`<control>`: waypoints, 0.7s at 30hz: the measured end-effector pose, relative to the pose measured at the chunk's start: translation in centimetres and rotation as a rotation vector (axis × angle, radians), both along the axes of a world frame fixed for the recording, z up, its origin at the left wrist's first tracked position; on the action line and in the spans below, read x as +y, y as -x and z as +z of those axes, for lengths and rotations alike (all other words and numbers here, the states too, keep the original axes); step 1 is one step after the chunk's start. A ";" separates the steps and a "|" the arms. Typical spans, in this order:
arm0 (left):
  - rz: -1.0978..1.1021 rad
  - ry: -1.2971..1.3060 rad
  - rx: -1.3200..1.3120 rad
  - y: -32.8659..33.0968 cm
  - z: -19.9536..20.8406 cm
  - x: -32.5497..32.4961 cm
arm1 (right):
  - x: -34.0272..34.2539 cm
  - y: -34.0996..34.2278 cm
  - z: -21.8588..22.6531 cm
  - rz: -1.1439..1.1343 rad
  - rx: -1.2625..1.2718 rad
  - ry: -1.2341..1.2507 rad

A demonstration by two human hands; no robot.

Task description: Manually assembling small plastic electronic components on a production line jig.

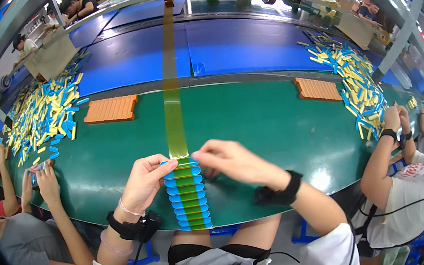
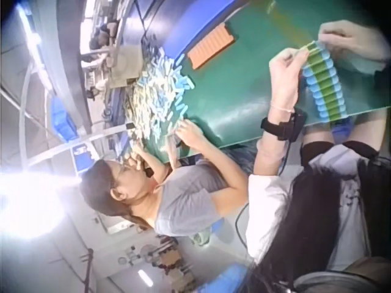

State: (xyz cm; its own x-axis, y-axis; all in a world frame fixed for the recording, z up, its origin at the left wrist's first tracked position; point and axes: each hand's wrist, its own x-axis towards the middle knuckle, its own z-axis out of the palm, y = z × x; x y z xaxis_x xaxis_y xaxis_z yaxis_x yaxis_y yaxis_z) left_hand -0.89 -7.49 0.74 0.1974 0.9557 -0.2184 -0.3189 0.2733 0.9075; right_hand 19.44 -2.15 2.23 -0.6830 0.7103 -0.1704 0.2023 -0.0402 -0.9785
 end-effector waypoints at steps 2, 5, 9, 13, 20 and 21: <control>0.001 -0.097 0.052 -0.5 -0.1 0.0 | -1.1 1.5 0.2 -0.022 0.077 0.030; 0.055 -0.141 0.060 -1.5 0.7 -0.4 | -1.4 1.6 0.0 -0.073 0.152 0.032; 0.091 -0.215 0.046 -2.4 2.1 -1.1 | -2.9 1.5 0.6 -0.246 0.314 0.185; 0.084 -0.298 0.134 -4.1 1.2 -3.5 | -5.7 0.0 -0.7 -0.298 0.403 0.098; -0.046 -0.399 0.323 -5.0 -5.6 -13.1 | -13.4 -3.8 -5.9 -0.016 0.171 -0.271; -0.046 -0.284 0.239 -5.2 -6.1 -13.5 | -13.4 -3.9 -5.9 -0.005 0.129 -0.317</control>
State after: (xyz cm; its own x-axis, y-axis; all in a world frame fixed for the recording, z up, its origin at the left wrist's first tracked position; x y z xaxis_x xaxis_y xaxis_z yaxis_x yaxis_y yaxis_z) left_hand 4.27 -21.03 -5.40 0.2174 0.9760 0.0095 -0.0824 0.0087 0.9966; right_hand 23.31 -15.53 -3.66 -0.6811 0.7173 0.1470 0.0763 0.2692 -0.9601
